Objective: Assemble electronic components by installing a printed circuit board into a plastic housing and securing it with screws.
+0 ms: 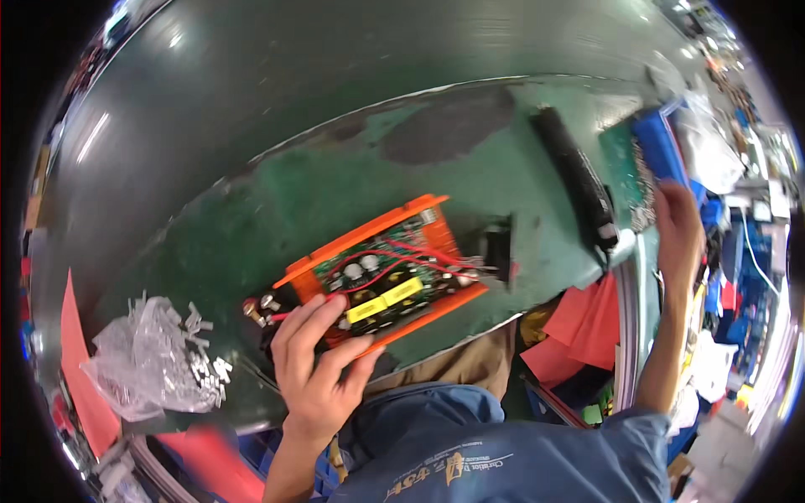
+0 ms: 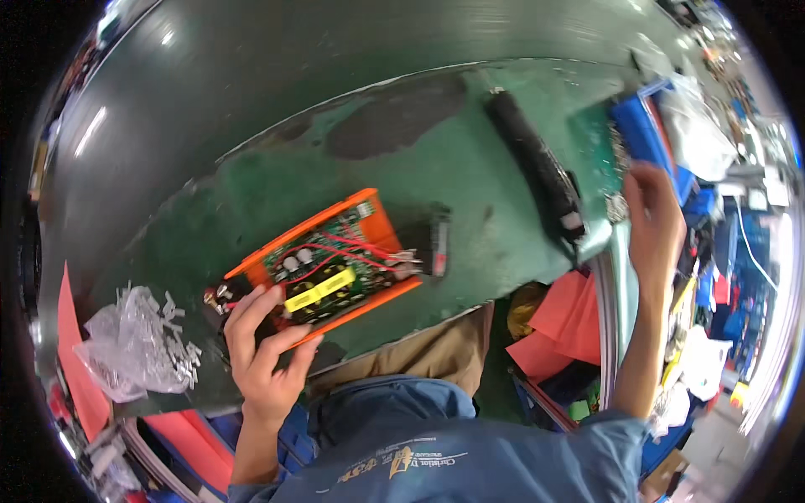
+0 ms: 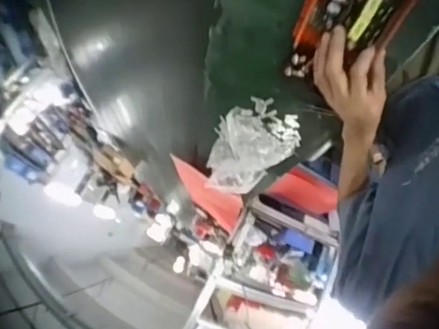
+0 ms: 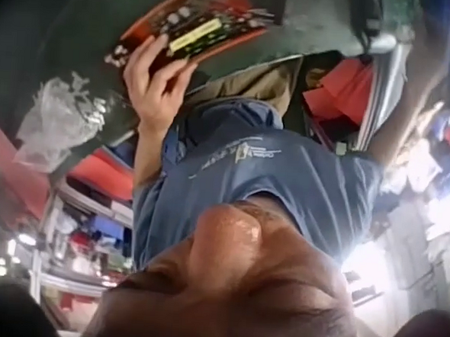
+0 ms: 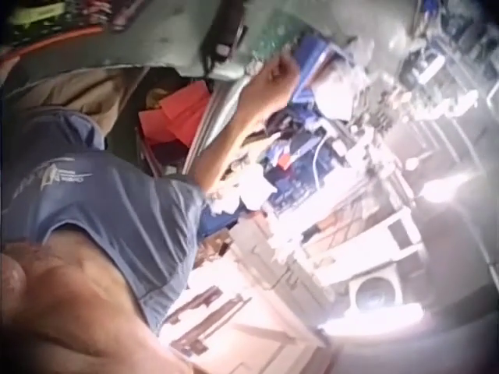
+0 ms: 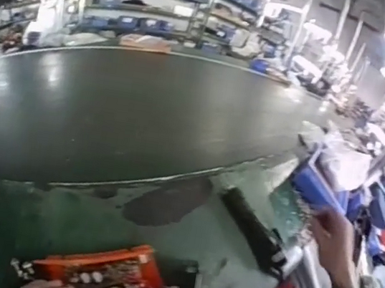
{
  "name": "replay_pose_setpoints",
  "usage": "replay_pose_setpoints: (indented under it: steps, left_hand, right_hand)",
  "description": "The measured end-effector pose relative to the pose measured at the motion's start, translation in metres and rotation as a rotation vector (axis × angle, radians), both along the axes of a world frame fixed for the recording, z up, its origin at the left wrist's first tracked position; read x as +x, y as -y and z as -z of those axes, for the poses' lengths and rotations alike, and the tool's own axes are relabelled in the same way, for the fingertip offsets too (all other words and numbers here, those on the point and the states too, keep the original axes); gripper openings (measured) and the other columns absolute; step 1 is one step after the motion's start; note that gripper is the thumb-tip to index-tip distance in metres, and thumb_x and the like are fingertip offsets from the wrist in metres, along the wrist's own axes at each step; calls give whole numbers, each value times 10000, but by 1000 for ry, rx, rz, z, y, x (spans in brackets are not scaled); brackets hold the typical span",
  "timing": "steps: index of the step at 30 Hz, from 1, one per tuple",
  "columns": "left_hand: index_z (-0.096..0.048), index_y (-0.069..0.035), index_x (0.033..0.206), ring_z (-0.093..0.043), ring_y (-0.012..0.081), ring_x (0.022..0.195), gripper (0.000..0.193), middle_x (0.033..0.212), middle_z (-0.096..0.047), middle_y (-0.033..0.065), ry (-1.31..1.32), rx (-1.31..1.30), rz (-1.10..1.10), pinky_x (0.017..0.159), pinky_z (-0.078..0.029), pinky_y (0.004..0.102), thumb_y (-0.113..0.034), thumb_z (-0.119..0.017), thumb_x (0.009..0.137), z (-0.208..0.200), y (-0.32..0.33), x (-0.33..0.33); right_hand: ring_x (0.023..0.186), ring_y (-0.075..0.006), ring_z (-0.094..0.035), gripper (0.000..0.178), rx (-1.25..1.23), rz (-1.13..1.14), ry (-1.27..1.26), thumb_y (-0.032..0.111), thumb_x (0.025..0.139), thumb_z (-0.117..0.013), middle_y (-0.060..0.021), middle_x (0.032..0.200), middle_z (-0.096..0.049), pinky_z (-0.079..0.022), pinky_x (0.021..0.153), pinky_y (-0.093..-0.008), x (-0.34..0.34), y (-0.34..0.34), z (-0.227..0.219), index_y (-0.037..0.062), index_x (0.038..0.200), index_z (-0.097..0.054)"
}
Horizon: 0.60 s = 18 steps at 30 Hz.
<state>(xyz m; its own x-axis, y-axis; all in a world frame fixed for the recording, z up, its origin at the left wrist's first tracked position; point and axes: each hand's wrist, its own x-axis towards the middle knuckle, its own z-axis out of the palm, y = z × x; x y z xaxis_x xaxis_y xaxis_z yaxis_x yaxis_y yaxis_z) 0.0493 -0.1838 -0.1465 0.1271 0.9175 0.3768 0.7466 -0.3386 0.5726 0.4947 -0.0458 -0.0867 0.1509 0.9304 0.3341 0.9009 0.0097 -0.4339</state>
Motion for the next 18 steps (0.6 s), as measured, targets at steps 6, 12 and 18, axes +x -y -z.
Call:
replay_pose_setpoints:
  steps: [6,12,18]
  left_hand:
    - [-744,-160,944,-620,305,1235,252,1329,-673,83,-61,-19,-30,1018,-475,434,-209,-898,750,-2,-2,-3]
    - [-728,-200,986,-616,277,1237,223,1332,-668,40,-101,-10,-22,1026,-457,433,-272,-856,818,5,-2,-3]
    - [-717,-209,990,-621,246,1226,149,1325,-670,12,-156,2,-16,1025,-452,419,-341,-757,930,5,-2,-5]
  right_hand:
    - [763,-202,-629,114,-62,-343,-304,-96,877,-598,-146,901,-682,-477,651,-308,-176,116,15,-3,856,-660]
    - [845,-252,-745,293,-164,-588,-653,-149,716,-794,-151,964,-753,-592,716,-320,-243,126,63,12,942,-701]
    - [747,-239,-735,302,-105,-583,-598,-125,690,-832,-140,910,-754,-567,641,-306,-249,120,73,32,898,-682]
